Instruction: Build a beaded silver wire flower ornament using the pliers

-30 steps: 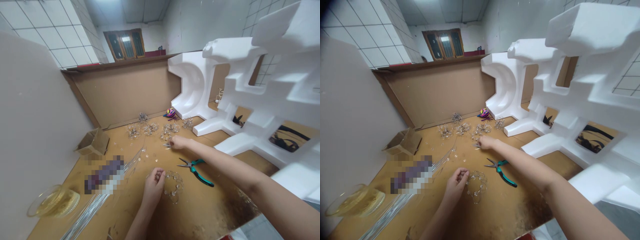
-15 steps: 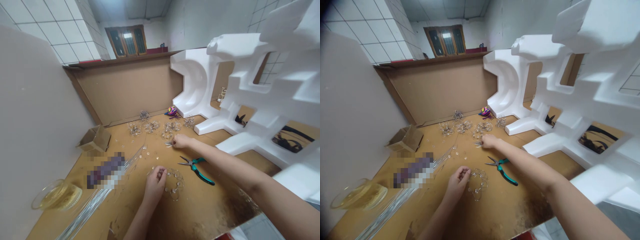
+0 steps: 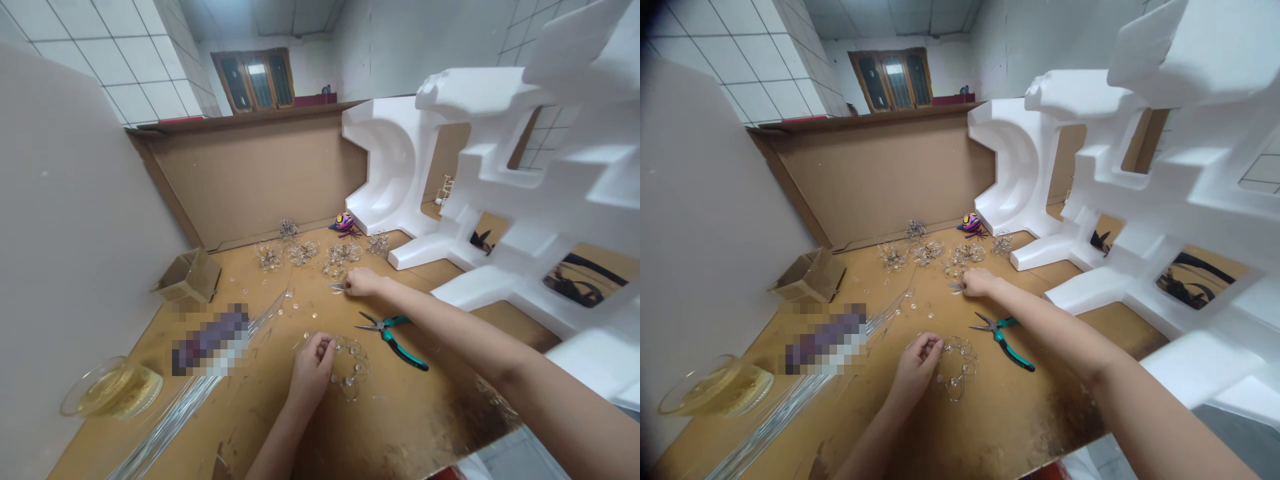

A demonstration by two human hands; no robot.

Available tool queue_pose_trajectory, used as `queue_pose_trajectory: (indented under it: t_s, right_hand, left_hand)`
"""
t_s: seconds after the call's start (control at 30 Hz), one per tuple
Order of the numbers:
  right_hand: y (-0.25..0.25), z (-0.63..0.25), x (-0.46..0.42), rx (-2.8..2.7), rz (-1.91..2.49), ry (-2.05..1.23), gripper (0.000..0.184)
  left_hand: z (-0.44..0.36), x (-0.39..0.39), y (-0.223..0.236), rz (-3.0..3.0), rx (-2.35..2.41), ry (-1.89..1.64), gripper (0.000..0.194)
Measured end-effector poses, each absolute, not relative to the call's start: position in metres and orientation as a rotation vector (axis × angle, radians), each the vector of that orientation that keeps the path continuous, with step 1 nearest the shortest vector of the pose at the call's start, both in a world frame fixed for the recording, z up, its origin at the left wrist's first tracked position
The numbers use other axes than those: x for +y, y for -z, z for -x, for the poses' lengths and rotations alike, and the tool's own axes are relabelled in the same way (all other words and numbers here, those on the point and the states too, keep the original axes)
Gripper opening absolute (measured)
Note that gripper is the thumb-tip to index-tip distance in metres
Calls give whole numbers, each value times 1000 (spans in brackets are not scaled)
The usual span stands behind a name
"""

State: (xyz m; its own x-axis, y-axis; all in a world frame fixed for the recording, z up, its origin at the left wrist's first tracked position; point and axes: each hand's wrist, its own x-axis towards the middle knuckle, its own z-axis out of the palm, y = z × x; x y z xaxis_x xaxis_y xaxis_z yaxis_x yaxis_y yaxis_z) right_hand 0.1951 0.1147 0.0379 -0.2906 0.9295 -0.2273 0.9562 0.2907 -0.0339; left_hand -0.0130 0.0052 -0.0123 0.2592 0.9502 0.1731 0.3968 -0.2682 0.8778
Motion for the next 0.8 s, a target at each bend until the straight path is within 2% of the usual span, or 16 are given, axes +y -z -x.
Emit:
queue_pose_trajectory:
  t_s: [0.2, 0.3, 0.47, 0.57, 0.8]
  right_hand:
    - [-57, -194, 104, 2487, -1725, 210, 19]
    - [-71, -190, 91, 2559, -1676, 188, 22]
    - [-88, -167, 54, 2652, -1566, 141, 21]
    - [-91, -154, 35, 2720, -1511, 130, 19]
    - [-76, -161, 21, 2805, -1598, 194, 22]
  left_hand:
    - [20, 8, 8, -1917, 1292, -1033, 23]
    - [22, 9, -3, -2073, 1346, -1048, 25]
    - [5, 10, -30, -2428, 1430, -819, 30]
    - [-7, 12, -40, -2493, 1505, -606, 23]
    - [0, 16, -40, -2466, 1337, -541, 22]
